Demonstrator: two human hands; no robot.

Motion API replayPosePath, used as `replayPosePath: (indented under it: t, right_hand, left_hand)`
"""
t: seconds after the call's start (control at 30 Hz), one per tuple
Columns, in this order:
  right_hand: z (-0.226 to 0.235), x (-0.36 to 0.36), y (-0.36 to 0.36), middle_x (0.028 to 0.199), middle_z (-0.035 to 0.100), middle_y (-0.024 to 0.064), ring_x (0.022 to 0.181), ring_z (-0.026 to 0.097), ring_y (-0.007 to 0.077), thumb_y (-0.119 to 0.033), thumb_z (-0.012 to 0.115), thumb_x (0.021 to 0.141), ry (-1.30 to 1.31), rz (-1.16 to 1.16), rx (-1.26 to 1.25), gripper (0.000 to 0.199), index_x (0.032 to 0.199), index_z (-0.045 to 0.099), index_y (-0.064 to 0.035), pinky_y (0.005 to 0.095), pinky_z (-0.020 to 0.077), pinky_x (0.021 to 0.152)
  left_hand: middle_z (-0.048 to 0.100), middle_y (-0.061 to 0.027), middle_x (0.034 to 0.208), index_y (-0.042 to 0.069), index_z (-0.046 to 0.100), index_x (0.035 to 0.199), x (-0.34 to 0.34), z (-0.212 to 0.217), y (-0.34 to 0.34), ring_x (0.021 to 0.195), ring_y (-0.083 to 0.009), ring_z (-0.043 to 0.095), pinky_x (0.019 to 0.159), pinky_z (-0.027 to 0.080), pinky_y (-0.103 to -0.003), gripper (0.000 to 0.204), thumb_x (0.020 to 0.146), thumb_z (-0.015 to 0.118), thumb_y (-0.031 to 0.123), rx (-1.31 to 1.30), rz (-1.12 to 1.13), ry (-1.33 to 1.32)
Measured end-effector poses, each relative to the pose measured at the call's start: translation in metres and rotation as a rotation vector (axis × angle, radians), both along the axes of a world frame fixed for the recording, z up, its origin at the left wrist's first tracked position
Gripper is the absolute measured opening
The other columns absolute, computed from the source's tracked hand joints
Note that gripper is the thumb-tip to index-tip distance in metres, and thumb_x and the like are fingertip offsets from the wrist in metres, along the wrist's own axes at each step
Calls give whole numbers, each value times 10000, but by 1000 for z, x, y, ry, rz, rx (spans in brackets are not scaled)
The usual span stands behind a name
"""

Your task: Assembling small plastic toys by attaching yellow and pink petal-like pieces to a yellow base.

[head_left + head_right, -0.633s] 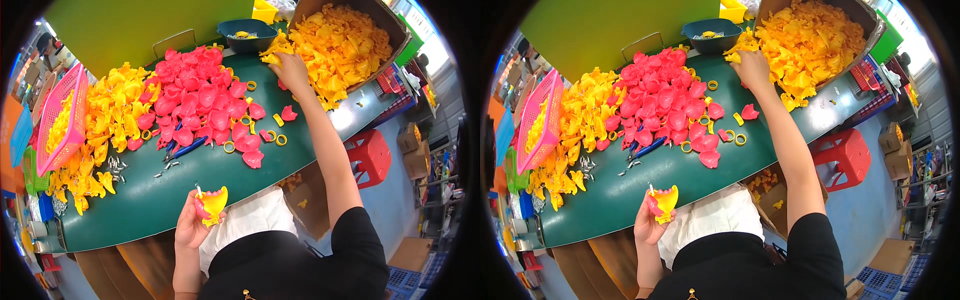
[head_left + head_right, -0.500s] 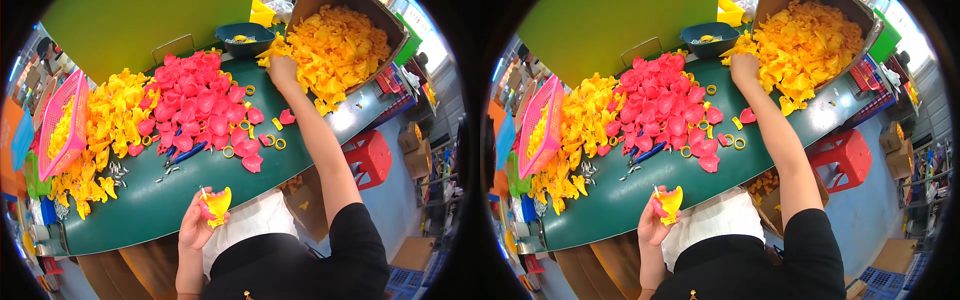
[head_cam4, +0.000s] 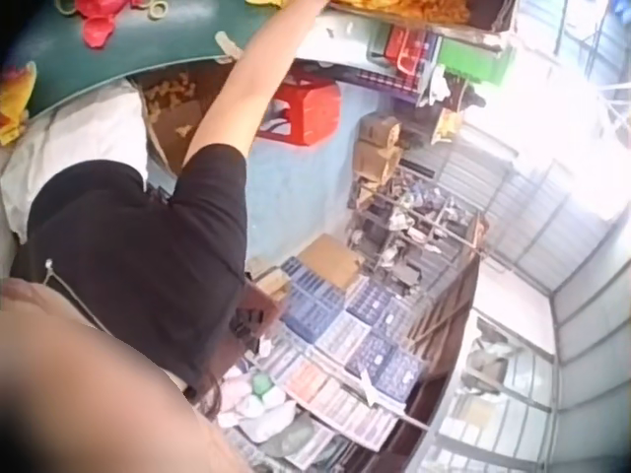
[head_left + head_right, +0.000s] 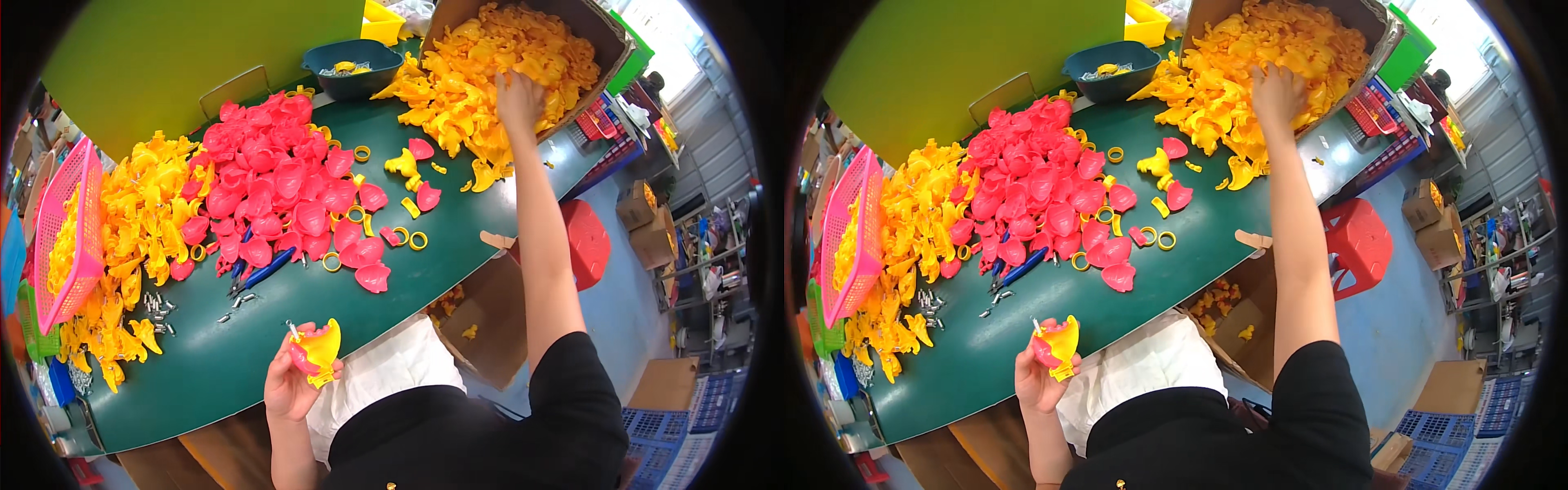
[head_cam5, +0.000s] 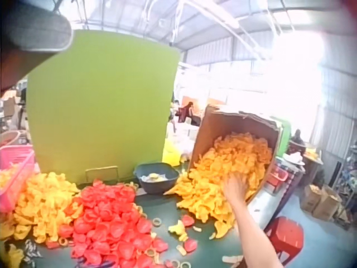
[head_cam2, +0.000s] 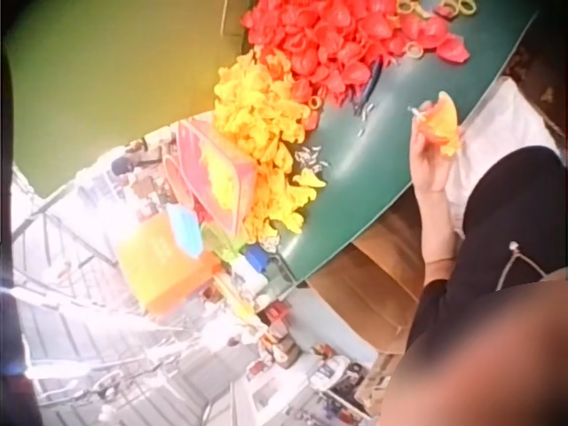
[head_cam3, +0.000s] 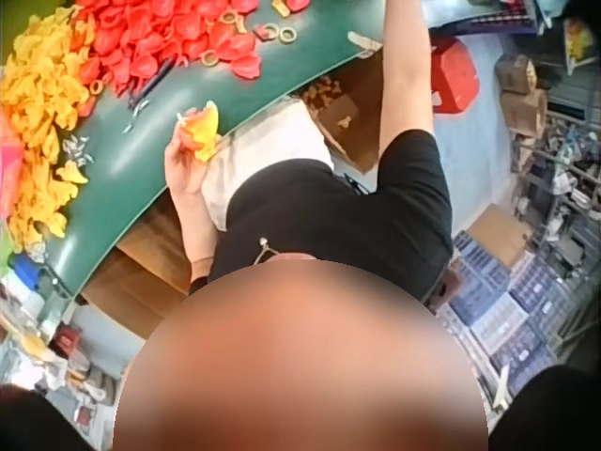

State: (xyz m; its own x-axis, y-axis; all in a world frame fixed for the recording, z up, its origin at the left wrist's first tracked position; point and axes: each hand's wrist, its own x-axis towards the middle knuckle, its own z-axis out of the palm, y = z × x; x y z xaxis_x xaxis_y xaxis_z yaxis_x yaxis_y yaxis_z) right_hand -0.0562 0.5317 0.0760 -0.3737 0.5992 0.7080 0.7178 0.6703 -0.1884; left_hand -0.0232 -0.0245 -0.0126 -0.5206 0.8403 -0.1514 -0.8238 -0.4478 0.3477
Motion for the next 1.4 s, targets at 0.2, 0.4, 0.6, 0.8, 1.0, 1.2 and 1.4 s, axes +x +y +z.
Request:
replayPosePath:
  t: [0.2, 0.4, 0.6, 0.8, 1.0, 1.2, 1.4]
  right_hand:
    - [-44, -26, -1, 1303, 567, 109, 1220, 451, 392, -464, 436, 958, -166, 15, -93, 472, 1211, 642, -123, 502, 353, 1012]
    - [-45, -46, -51, 1223, 613, 145, 1133, 547, 347, -403, 500, 954, -4, 435, -288, 412, 1191, 631, -93, 412, 397, 989]
    - [12, 2, -98, 1195, 649, 139, 1140, 584, 317, -261, 577, 933, 34, 687, -308, 317, 1172, 635, -60, 376, 438, 968]
    - [0, 138, -158, 1239, 637, 109, 1309, 454, 353, 139, 527, 721, -506, 744, -520, 457, 1117, 665, -45, 397, 387, 1058]
    - [-74, 142, -135, 1148, 669, 114, 1051, 637, 239, 76, 572, 871, -23, 749, -416, 316, 1164, 647, -14, 309, 472, 930]
    - [-28, 125, -212, 904, 624, 33, 788, 586, 94, -38, 613, 917, 207, 783, -627, 261, 1176, 644, -35, 230, 478, 669]
    - [-28, 70, -355, 775, 641, 111, 671, 645, 265, -100, 651, 850, -415, 1277, -686, 419, 1259, 563, -110, 352, 507, 629]
  left_hand:
    - [515, -193, 1305, 36, 398, 1360, 4, -2, 4, 938, -400, 623, 814, 534, -485, 533, 914, 545, 288, 19, -1, -74]
    - [507, -201, 1310, 41, 398, 1364, 3, 0, 8, 947, -402, 618, 807, 534, -476, 534, 916, 542, 292, 30, -68, -42]
    - [391, -294, 1404, 61, 418, 1372, 3, 3, 4, 965, -400, 615, 850, 509, -474, 525, 930, 554, 311, 74, -17, -23]
    - [313, -299, 1458, 103, 387, 1402, 8, 4, 9, 1029, -358, 591, 896, 491, -461, 520, 975, 519, 370, 56, -16, 44]
    - [299, -273, 1473, 117, 368, 1413, 9, 9, 21, 1035, -345, 594, 907, 493, -442, 529, 980, 520, 379, 97, -63, -25]
    - [361, -242, 1434, 73, 366, 1414, 11, 7, 12, 1033, -357, 604, 906, 498, -436, 579, 949, 579, 346, 127, -8, -1]
    - [451, -196, 1364, 23, 294, 1461, 13, 5, -21, 1058, -368, 608, 915, 516, -461, 827, 789, 719, 247, 122, 130, 5]
